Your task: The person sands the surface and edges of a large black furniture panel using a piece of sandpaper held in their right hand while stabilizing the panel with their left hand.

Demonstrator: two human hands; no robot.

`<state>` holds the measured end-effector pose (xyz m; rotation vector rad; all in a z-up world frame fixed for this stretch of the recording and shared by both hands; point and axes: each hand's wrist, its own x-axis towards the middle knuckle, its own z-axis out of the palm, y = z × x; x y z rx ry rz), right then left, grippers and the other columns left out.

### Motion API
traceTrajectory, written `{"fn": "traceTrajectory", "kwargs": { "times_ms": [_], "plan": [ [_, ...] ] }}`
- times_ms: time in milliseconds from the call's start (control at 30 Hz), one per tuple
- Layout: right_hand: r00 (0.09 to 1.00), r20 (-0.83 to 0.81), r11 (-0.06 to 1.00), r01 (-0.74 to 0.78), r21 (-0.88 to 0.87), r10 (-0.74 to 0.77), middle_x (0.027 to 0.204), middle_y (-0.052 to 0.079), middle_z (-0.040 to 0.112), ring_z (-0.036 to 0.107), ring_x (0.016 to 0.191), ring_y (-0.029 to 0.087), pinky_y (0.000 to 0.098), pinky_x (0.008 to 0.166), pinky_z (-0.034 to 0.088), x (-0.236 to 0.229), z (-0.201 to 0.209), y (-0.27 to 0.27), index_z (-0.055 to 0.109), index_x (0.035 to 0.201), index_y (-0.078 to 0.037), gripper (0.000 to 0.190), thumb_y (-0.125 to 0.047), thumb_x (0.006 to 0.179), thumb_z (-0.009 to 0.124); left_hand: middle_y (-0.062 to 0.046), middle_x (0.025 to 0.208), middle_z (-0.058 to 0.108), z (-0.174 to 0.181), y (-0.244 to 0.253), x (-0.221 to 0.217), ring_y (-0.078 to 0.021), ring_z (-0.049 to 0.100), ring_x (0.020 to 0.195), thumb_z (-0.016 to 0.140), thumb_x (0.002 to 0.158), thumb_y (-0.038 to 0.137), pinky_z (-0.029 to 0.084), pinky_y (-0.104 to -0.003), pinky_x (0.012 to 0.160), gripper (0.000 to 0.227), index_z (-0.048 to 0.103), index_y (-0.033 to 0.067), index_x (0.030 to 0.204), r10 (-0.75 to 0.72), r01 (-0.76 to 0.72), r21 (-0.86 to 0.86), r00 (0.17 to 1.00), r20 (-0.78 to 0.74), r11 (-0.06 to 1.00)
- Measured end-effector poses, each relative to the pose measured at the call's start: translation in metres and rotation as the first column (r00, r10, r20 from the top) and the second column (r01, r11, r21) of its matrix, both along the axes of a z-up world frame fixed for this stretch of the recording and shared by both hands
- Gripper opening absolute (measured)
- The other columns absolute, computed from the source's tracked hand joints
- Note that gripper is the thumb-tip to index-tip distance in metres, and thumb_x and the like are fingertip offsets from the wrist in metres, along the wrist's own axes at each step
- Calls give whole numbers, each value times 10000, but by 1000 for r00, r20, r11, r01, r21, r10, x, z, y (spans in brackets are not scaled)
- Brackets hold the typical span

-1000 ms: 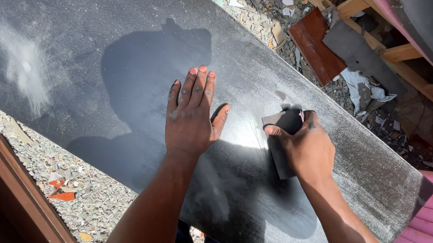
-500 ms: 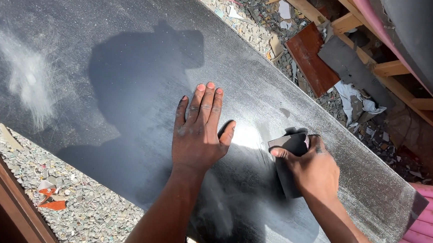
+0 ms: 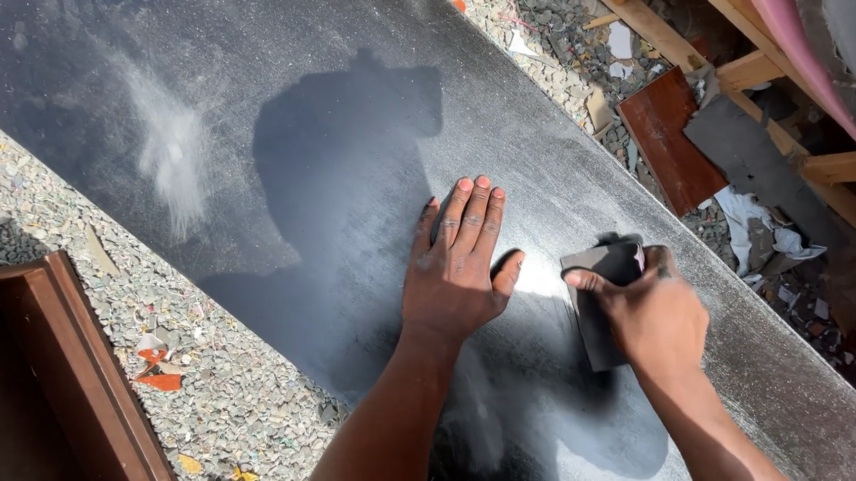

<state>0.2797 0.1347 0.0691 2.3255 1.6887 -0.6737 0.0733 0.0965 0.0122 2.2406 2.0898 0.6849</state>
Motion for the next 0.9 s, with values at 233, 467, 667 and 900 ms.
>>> {"fn": "traceTrajectory", "kwargs": {
  "times_ms": [233,467,667,900],
  "plan": [
    [885,99,581,-379,720,455,1074,226,649,552,1063,377,467,747,481,37,22,-17,763,1077,77,74,39,1041,815,-94,1583,513,1,-2,1,-241,410,1509,541,1032,466,335,-485,1254,622,540,74,1515,-1,0,25,1000,6,1000],
    [825,106,821,-563,95,554,1096,-52,605,584,1071,223,412,707,620,73,-67,-125,676,1198,-287,465,-350,739,722,-112,1617,462,-2,-2,2,-255,383,1528,461,1063,462,299,-491,1272,626,500,63,1543,2,-2,30,1000,-3,1000],
    [888,46,854,-454,253,458,1259,-22,649,653,1067,280,433,742,609,13,-57,-94,557,1431,-272,515,-436,943,552,-127,1554,538,7,3,-3,-266,455,1478,438,1071,426,361,-482,1227,576,572,49,1486,-8,6,122,1000,20,992],
    [787,88,657,-565,498,610,1106,25,656,564,988,305,426,695,557,45,-60,-126,685,1198,-223,263,-265,942,647,-103,1520,574,13,5,-2,-259,501,1440,449,1072,421,409,-464,1206,550,610,68,1461,-1,6,152,999,-34,988]
  ]
}}
